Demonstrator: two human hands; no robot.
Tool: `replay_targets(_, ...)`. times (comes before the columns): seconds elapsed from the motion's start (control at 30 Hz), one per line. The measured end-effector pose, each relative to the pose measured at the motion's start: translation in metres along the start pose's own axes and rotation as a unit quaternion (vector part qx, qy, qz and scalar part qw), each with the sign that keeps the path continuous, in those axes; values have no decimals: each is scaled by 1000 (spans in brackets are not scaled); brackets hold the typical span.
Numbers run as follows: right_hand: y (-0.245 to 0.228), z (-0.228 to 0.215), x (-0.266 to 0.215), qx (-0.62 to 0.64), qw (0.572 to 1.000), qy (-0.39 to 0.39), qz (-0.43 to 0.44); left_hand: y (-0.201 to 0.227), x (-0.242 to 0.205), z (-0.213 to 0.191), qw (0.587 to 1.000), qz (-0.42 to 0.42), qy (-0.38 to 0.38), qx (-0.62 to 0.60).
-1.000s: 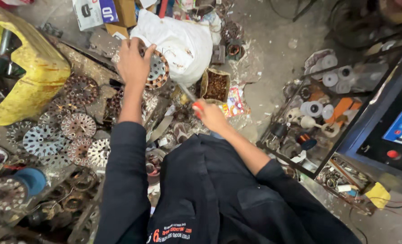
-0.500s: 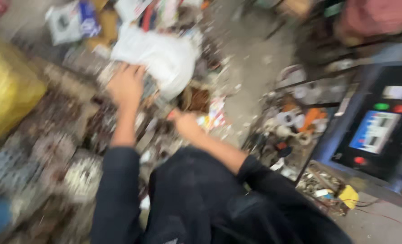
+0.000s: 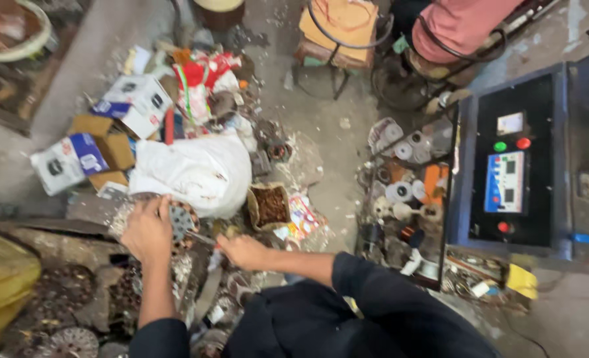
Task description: The person uses red-handled shears to trim copper-colored material from the edges of circular metal parts with multiple holes. They repeatedly pick up parts, trim them, and place them back on a cluttered workbench.
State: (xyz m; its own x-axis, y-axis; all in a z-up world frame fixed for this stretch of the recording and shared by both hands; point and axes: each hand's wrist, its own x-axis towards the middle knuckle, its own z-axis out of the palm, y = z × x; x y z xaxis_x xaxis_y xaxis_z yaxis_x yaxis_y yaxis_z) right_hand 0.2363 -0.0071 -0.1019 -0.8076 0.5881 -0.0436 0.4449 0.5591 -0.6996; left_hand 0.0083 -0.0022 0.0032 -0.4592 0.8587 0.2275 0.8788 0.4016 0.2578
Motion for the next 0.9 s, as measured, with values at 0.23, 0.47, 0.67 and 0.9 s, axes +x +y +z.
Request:
replay_targets(0.23,11,26,15,712,636,-259,145,5,2,-8,999,-23,5,-24)
replay_targets(0.47,42,34,14,922,182,-336,71,8,2,-10,999,-23,18,-35)
replay_targets(0.67,-2,25,8,738,621,-237,120,-9,-9,6,999,-15,25,-33)
replay_targets(0.9,1,-26,-39,6,990,75,-119,-25,-2,19,998,44,49,-13)
